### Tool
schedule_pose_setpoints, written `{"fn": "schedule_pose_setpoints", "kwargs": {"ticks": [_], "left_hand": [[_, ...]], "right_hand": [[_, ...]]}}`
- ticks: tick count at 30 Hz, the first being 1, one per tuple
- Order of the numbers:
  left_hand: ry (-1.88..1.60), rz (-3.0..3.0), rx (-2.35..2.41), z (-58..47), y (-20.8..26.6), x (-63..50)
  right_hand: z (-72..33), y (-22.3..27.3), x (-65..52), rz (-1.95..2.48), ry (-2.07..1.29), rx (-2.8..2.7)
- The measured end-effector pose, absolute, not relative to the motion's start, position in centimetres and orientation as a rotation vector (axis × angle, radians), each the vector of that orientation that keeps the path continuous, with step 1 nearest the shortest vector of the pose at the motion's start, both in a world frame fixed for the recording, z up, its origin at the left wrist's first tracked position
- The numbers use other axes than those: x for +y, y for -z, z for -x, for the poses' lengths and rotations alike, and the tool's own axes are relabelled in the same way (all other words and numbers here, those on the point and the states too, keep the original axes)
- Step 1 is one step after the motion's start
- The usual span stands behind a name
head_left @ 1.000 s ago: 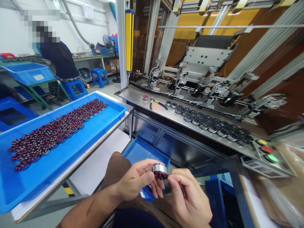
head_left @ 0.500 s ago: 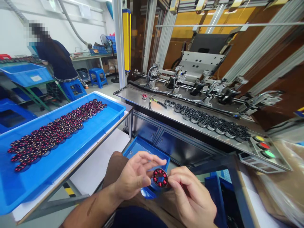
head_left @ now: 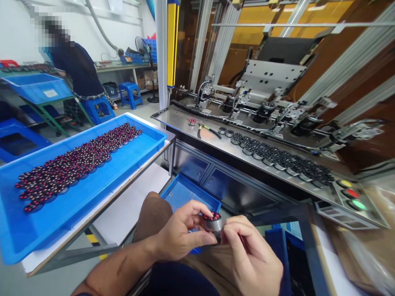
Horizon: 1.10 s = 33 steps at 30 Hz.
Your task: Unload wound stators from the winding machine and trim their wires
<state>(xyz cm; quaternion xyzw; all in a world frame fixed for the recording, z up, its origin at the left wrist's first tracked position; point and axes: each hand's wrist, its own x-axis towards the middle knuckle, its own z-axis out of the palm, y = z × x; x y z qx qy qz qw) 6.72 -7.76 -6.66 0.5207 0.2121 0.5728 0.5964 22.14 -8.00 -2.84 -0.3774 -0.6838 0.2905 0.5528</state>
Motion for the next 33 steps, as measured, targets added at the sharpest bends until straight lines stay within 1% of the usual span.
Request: {"fn": "schedule_pose_setpoints", "kwargs": {"ticks": [4,8,11,16,19,21,24,27,30,32,33], "left_hand": [[-1.62,-1.806,0.682,-6.4,6.4,-7.8],[-1.544,-1.956,0.836,-5.9,6.1,-7.8],[-1.481,-1.983,0.895,-5.7,6.0,-7.9],[-1.426,-2.006,0.896,-5.5,5.7,-7.8],[-1.426,-1.928,0.867,-5.3,5.5,-7.9],[-1.402,-1.844,0.83,-5.1,5.4,-8.1],[-1.339,-1.66,0.678,-4.9,5.4,-8.0],[-1.294,-1.259,0.481,-5.0,5.7,-7.6],[-1.059,-0.934,0.378,-5.7,6.1,-7.2],[-0.922,-0.854,0.323,-6.4,6.3,-7.1],[-0.913,-0.832,0.321,-6.8,6.4,-7.0]], "right_hand": [[-21.4,4.4,-8.0,0.98,-1.128,-1.265],[-21.3,5.1,-8.0,0.959,-1.465,-1.026],[-21.3,5.3,-8.0,0.968,-1.549,-0.962],[-21.3,5.6,-7.9,0.991,-1.555,-0.987],[-21.3,5.8,-7.8,0.984,-1.461,-1.09],[-21.5,5.7,-7.6,0.979,-1.315,-1.219],[-22.2,4.7,-7.2,0.926,-0.957,-1.494],[-23.3,3.1,-6.9,0.814,-0.63,-1.772],[-24.3,1.8,-6.6,0.718,-0.468,-1.952],[-24.7,1.3,-6.4,0.682,-0.413,-1.988],[-24.7,1.1,-6.2,0.663,-0.4,-1.987]]}}
